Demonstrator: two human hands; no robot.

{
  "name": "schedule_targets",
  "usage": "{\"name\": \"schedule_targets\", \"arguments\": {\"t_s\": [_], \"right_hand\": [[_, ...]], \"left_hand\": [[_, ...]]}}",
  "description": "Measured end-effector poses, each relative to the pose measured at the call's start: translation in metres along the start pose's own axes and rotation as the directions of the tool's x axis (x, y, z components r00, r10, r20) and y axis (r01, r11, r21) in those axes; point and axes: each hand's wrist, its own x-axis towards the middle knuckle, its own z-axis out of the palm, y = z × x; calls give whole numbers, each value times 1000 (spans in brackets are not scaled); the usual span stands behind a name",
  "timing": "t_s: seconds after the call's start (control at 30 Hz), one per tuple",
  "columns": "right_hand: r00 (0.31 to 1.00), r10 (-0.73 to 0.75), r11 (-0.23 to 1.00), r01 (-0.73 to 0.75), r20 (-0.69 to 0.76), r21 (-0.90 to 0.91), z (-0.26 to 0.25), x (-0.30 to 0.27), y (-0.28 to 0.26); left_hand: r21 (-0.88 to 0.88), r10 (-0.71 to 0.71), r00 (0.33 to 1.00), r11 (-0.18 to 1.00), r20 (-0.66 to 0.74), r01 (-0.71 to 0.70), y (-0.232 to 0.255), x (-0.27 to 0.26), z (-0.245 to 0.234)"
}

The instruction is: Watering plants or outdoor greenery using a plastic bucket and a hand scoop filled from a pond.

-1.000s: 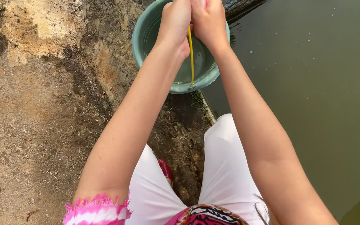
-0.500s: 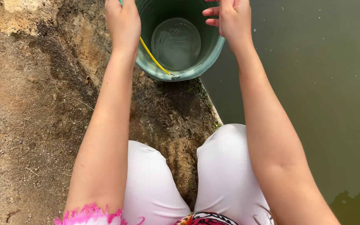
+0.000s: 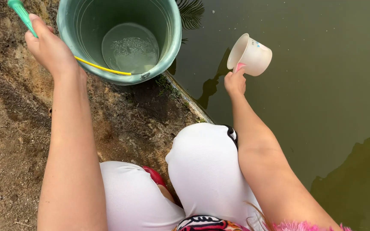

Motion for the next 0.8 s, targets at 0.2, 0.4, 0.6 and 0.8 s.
{"name": "schedule_targets", "arguments": {"t_s": [0.2, 0.4, 0.6, 0.8], "right_hand": [[993, 107, 990, -101, 56, -99, 57, -16, 15], [951, -18, 996, 45, 308, -81, 123, -5, 25], [938, -8, 850, -177, 347, 496, 97, -30, -29], [905, -74, 420, -354, 420, 836, 70, -43, -59]], "left_hand": [[-522, 120, 887, 840, 446, 149, 105, -66, 39], [-508, 129, 732, 799, 668, 323, 76, -48, 41], [-439, 168, 686, 866, 708, 241, 55, -23, 39], [-490, 114, 722, 804, 683, 336, 69, -36, 42]]}}
